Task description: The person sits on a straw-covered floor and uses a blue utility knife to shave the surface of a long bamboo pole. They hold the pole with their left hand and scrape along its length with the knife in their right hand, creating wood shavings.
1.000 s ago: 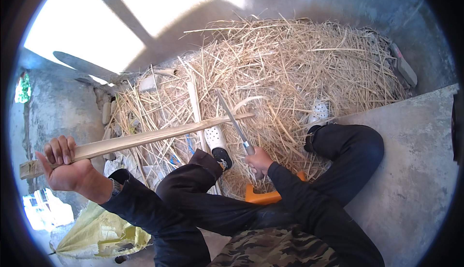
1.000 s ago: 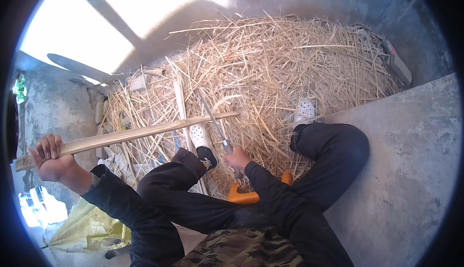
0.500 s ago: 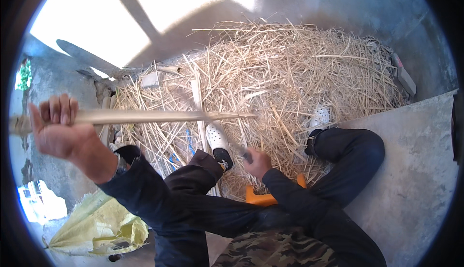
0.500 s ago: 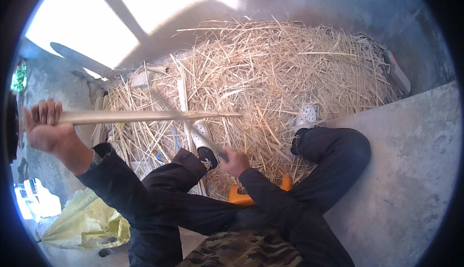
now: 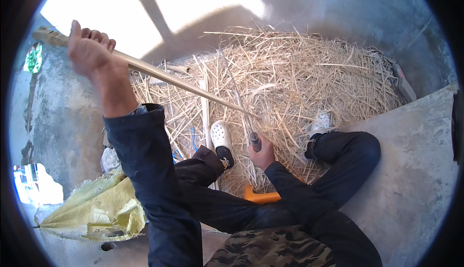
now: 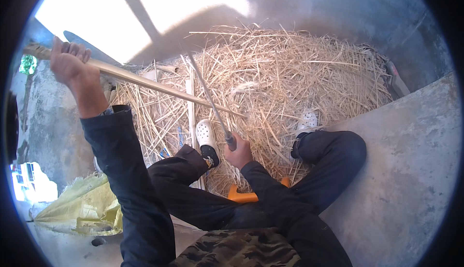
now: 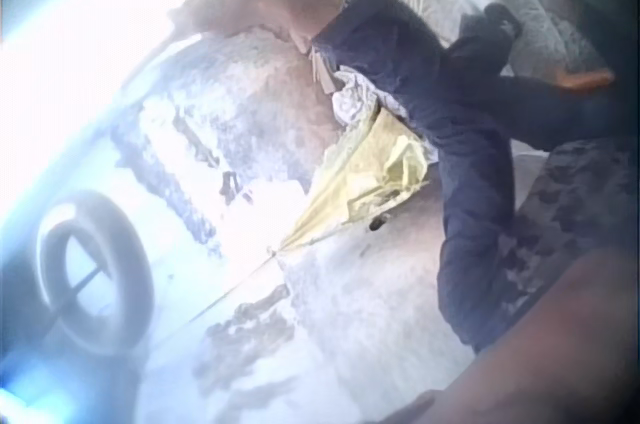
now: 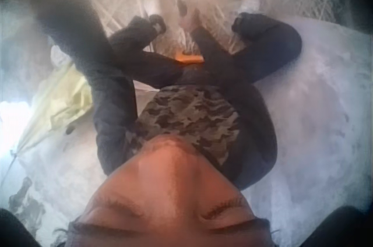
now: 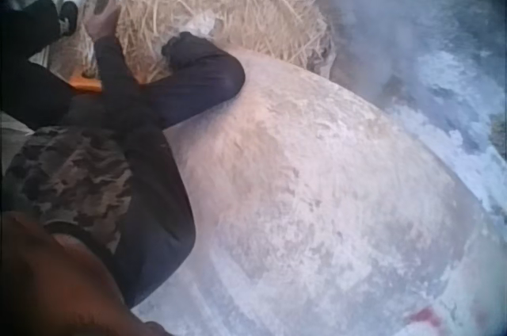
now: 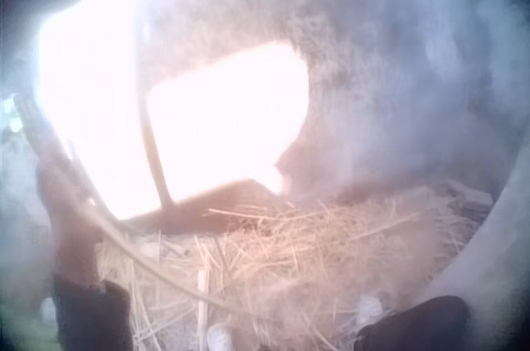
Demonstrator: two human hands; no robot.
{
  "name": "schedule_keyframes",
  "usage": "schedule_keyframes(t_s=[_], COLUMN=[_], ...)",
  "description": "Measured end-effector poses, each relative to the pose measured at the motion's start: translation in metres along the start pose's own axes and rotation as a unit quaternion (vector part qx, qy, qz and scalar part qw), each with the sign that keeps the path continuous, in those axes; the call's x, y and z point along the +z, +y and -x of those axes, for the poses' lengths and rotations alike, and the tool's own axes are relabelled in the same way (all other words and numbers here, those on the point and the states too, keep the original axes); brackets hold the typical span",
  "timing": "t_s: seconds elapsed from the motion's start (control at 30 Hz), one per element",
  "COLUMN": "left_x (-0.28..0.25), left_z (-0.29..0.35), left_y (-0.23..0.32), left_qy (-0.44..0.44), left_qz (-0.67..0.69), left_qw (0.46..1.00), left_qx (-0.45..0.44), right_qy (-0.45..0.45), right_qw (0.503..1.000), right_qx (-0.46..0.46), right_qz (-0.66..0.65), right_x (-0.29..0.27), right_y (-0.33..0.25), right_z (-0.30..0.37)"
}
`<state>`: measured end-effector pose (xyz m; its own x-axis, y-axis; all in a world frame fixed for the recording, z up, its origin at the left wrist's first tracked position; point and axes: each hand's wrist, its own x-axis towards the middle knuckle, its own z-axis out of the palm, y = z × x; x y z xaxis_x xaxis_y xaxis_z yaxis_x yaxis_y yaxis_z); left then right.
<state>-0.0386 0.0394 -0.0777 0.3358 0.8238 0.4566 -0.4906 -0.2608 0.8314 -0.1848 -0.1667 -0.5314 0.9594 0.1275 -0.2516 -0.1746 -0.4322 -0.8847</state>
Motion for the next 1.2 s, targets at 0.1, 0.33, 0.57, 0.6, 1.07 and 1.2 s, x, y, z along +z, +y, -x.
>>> schedule_keyframes(t_s=[0.1,0.33,0.57,0.6,1.07,1.2], left_x=[0.019,0.023,0.033,0.045,0.032,0.049], left_z=[0.008,0.001,-0.001,0.003,-0.013,0.001], left_y=[-0.002,-0.01,-0.005,-0.006,-0.017,-0.014], left_qy=[-0.006,-0.024,-0.018,-0.031,-0.037,-0.039], left_qz=[-0.004,0.031,0.058,0.076,0.039,0.06], left_qw=[1.0,0.999,0.998,0.996,0.998,0.996], left_qx=[-0.023,-0.025,-0.03,-0.046,-0.021,-0.046], right_qy=[-0.008,-0.017,0.064,0.089,0.018,-0.011], right_qw=[0.973,1.0,0.993,0.995,0.985,0.994], right_qx=[0.188,0.024,-0.089,-0.037,-0.111,0.005], right_qz=[0.132,-0.009,-0.038,0.002,-0.131,0.112], right_x=[0.003,-0.015,0.006,0.026,-0.039,0.028], right_y=[0.089,0.031,0.034,0.104,-0.057,0.16], right_z=[0.003,-0.003,-0.014,-0.025,-0.003,-0.016])
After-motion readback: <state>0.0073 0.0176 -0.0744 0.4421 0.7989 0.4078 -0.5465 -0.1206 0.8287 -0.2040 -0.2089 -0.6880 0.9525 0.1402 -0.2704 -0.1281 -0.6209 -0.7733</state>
